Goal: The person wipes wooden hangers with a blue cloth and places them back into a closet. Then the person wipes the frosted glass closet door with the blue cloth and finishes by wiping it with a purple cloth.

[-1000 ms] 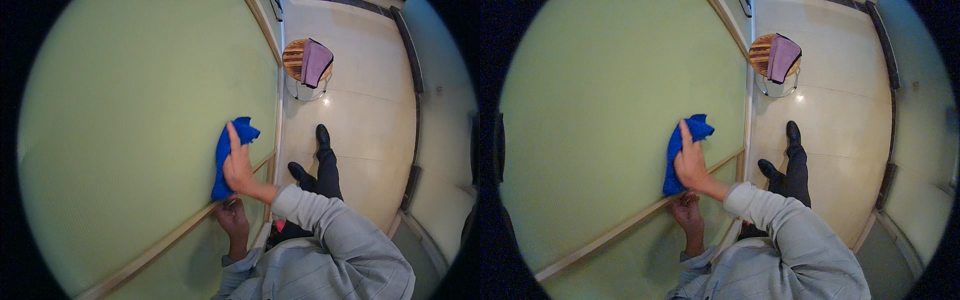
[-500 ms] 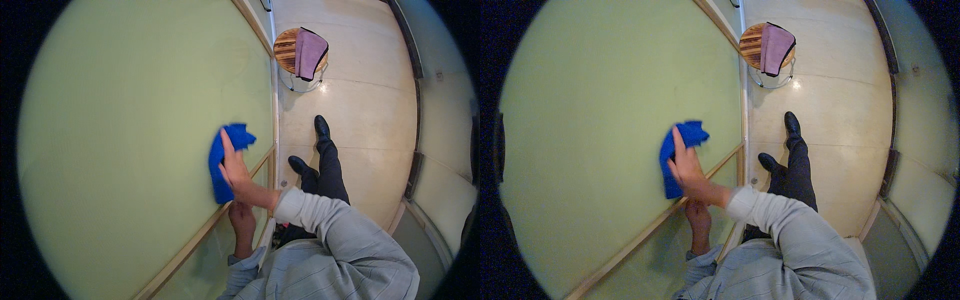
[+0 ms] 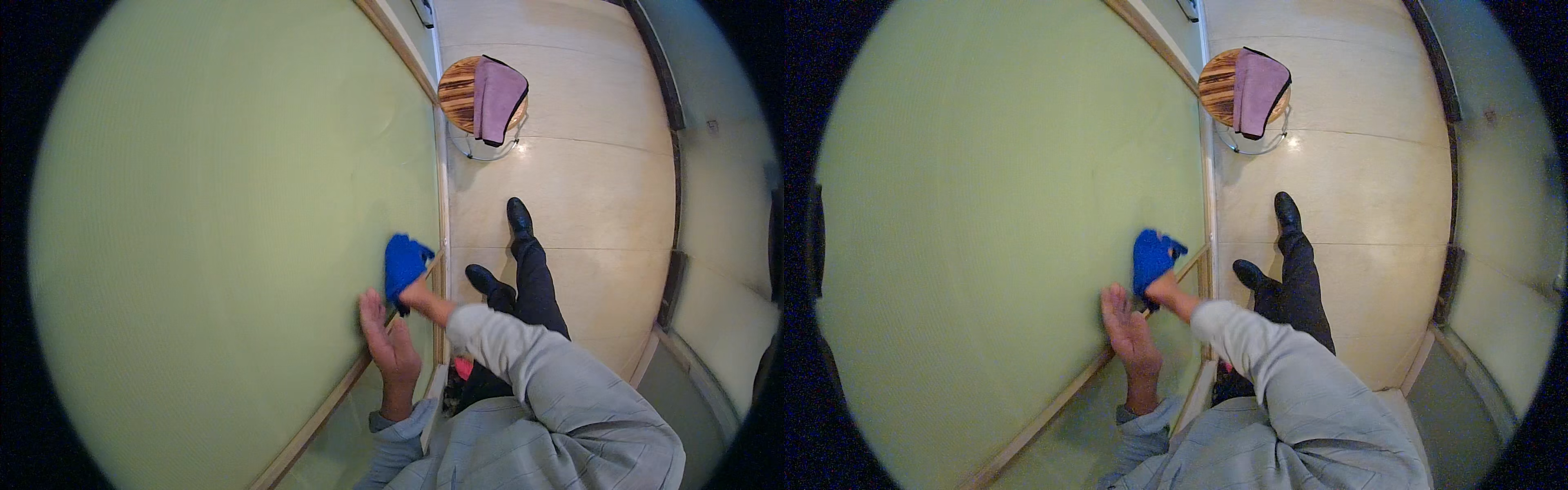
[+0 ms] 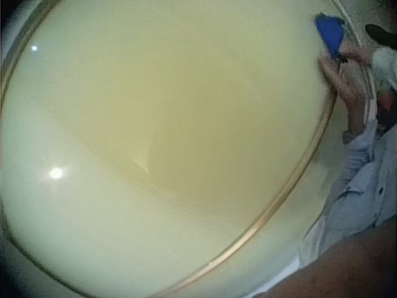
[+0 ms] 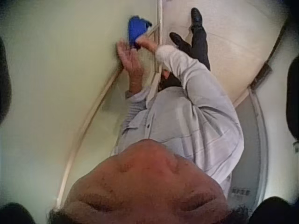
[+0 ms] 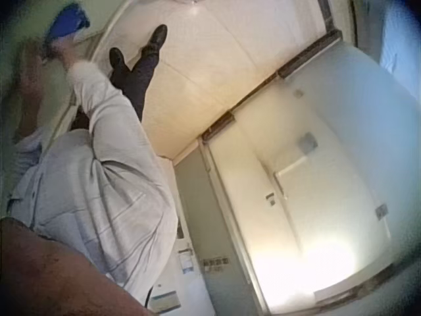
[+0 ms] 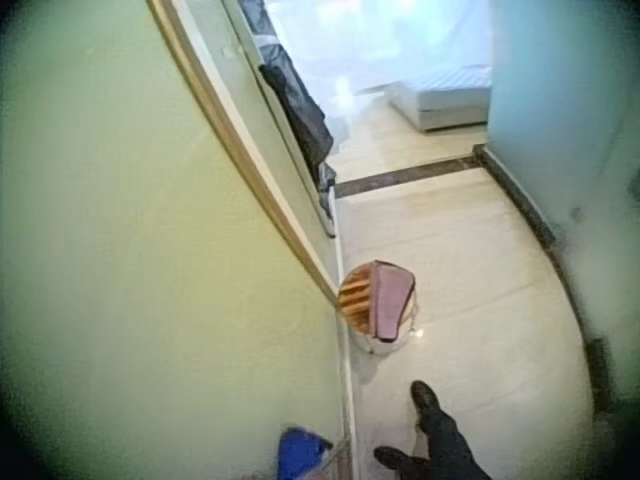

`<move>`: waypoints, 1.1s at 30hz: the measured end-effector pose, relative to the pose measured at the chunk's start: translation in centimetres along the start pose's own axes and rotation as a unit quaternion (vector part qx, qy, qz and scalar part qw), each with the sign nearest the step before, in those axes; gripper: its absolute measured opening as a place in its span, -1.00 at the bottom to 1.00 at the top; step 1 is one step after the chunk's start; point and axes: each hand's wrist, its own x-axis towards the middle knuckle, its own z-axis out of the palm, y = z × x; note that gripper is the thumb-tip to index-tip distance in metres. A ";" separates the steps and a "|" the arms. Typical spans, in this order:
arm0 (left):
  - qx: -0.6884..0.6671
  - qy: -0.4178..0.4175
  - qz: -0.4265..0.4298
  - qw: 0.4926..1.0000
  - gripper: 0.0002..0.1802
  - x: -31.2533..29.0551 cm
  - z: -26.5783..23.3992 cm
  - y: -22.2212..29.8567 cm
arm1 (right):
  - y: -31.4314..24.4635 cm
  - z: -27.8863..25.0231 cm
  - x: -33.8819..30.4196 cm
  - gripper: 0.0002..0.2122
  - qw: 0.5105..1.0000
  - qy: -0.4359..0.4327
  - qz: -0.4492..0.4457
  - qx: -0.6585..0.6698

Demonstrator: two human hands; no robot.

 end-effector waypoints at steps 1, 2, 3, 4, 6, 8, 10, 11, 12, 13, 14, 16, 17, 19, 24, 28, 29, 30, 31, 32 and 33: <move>0.024 -0.001 0.010 1.000 -0.30 0.4 -0.1 0.3 | -2.3 -0.6 -2.1 -0.55 1.000 -0.023 -0.003 0.000; 0.041 0.000 0.020 0.999 -0.30 0.8 -0.3 0.4 | -4.6 -1.3 -4.2 -0.50 0.999 -0.045 -0.007 0.000; 0.058 -0.002 0.031 0.998 -0.31 1.2 -0.3 0.7 | -5.8 -2.2 -4.6 -0.48 0.995 0.001 -0.003 0.103; 0.075 -0.013 0.046 0.996 -0.32 2.0 -0.1 0.9 | -7.3 -3.5 -4.1 -0.46 0.977 0.056 -0.007 0.204; 0.064 -0.006 0.047 0.997 -0.33 3.2 0.4 2.1 | -9.7 -5.5 -0.3 -0.38 0.954 0.163 0.005 0.252; 0.041 0.005 0.044 0.998 -0.33 3.8 0.8 2.2 | -9.9 -7.1 6.2 -0.29 0.930 0.085 0.247 0.260; 0.005 0.017 0.032 0.999 -0.32 4.1 1.2 2.0 | -7.8 -7.6 11.2 -0.31 0.950 0.130 0.189 0.213; 0.009 0.007 0.028 1.000 -0.31 4.5 1.4 1.9 | -6.0 -7.8 13.1 -0.32 0.956 0.170 0.152 0.187; 0.012 0.002 0.022 1.000 -0.30 4.8 1.5 2.0 | -4.3 -7.5 14.5 -0.32 0.960 0.203 0.112 0.159; 0.018 0.008 0.015 1.000 -0.29 4.6 1.6 2.1 | -3.3 -6.8 15.0 -0.37 0.950 0.236 0.109 0.173; 0.025 0.003 0.015 1.000 -0.29 4.8 2.0 2.4 | -1.1 -5.9 15.7 -0.45 0.977 0.170 0.114 0.058; 0.034 0.002 0.008 0.999 -0.28 5.4 2.4 2.1 | 0.6 -4.7 14.7 -0.50 0.985 0.096 0.139 -0.008; 0.030 0.009 0.004 1.000 -0.28 5.4 2.4 1.9 | -0.2 -5.4 14.4 -0.51 0.978 -0.045 0.186 -0.085; 0.023 0.008 0.006 1.000 -0.26 5.8 2.8 1.7 | -0.8 -6.1 13.2 -0.51 0.947 -0.198 0.177 -0.180; 0.017 0.023 -0.007 1.000 -0.23 6.1 3.1 0.3 | -8.9 -8.7 11.9 -0.37 0.960 0.103 0.111 0.237; 0.040 0.007 -0.041 0.998 -0.23 7.4 3.9 1.4 | -11.9 -16.0 20.7 -0.30 0.962 0.155 0.018 0.222; 0.041 0.005 -0.044 0.998 -0.22 7.7 4.2 1.4 | -10.3 -15.5 23.3 -0.32 0.962 0.180 0.016 0.203; 0.041 0.004 -0.047 0.998 -0.22 8.1 4.5 1.6 | -7.8 -14.5 25.7 -0.34 0.961 0.204 0.014 0.184; 0.041 -0.002 -0.048 0.998 -0.21 8.6 5.0 2.0 | -4.8 -14.2 27.1 -0.37 0.972 0.227 -0.034 0.055; 0.040 0.002 -0.051 0.998 -0.21 8.7 5.2 2.0 | -2.6 -13.6 27.5 -0.39 0.965 0.236 -0.085 -0.076; 0.037 0.007 -0.056 0.998 -0.21 8.7 5.2 1.5 | -1.8 -13.4 26.9 -0.42 0.982 0.185 -0.023 -0.013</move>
